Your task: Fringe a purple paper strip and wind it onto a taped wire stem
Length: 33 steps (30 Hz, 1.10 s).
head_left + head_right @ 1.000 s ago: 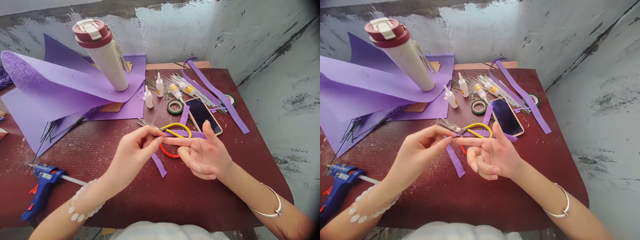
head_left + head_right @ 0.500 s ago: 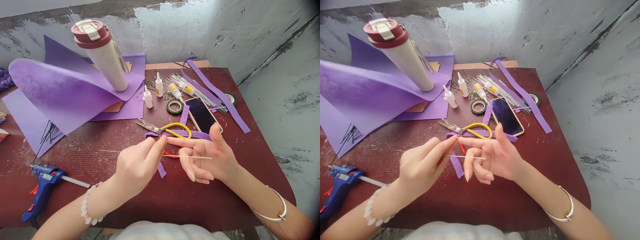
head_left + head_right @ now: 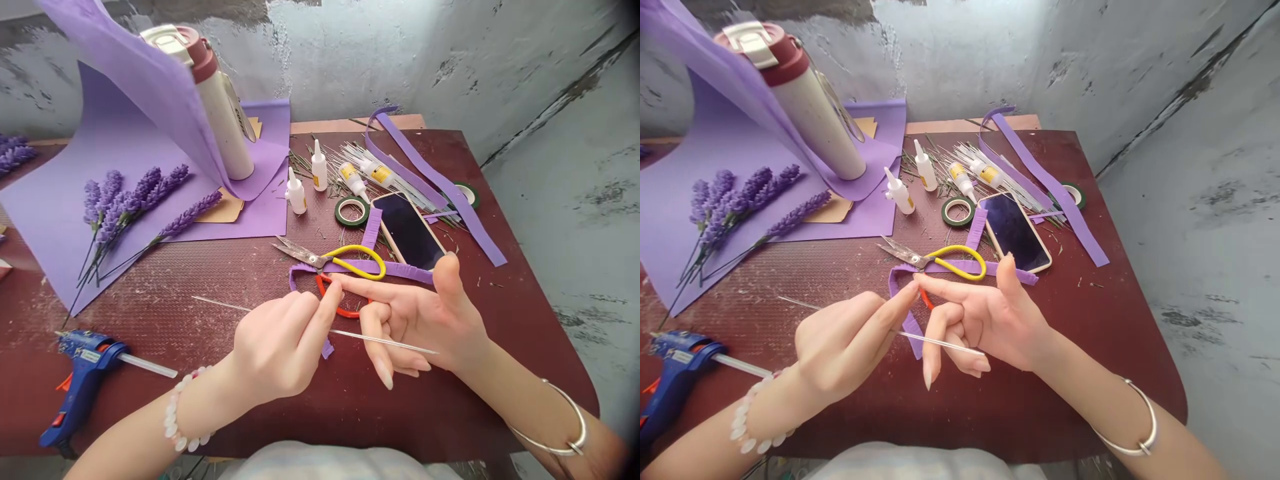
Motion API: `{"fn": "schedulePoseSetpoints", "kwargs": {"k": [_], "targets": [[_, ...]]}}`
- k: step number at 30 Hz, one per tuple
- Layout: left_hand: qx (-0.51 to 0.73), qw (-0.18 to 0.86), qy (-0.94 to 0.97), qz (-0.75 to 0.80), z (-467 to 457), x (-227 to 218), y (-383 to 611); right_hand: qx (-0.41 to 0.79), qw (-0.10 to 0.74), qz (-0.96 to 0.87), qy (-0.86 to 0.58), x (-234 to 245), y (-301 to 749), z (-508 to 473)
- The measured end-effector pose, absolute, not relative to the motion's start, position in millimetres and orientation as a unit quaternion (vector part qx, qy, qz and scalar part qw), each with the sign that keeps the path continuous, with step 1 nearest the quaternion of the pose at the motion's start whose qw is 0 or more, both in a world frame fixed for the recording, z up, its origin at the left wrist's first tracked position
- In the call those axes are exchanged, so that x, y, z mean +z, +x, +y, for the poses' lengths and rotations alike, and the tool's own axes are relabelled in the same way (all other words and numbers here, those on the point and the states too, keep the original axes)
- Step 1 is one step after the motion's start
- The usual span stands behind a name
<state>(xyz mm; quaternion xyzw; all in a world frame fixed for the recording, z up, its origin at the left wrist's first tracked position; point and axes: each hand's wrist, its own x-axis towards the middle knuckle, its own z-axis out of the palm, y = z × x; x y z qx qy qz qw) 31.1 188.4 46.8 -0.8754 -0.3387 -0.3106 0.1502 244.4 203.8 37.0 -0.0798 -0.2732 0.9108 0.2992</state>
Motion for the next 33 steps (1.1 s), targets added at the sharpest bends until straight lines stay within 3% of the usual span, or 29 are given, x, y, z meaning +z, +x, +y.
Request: {"fn": "schedulePoseSetpoints", "kwargs": {"k": [24, 28, 33], "targets": [[-0.292, 0.133, -0.888, -0.33, 192, 45, 34, 0.939, 0.24, -0.229, -0.088, 42, 239, 201], [-0.328, -0.009, -0.84, -0.432, 193, 58, 32, 0.917, 0.279, -0.251, -0.136, 38, 237, 204], [-0.338, -0.421, -0.637, -0.551, 200, 84, 28, 0.802, 0.392, -0.339, -0.296, 33, 237, 207]]}}
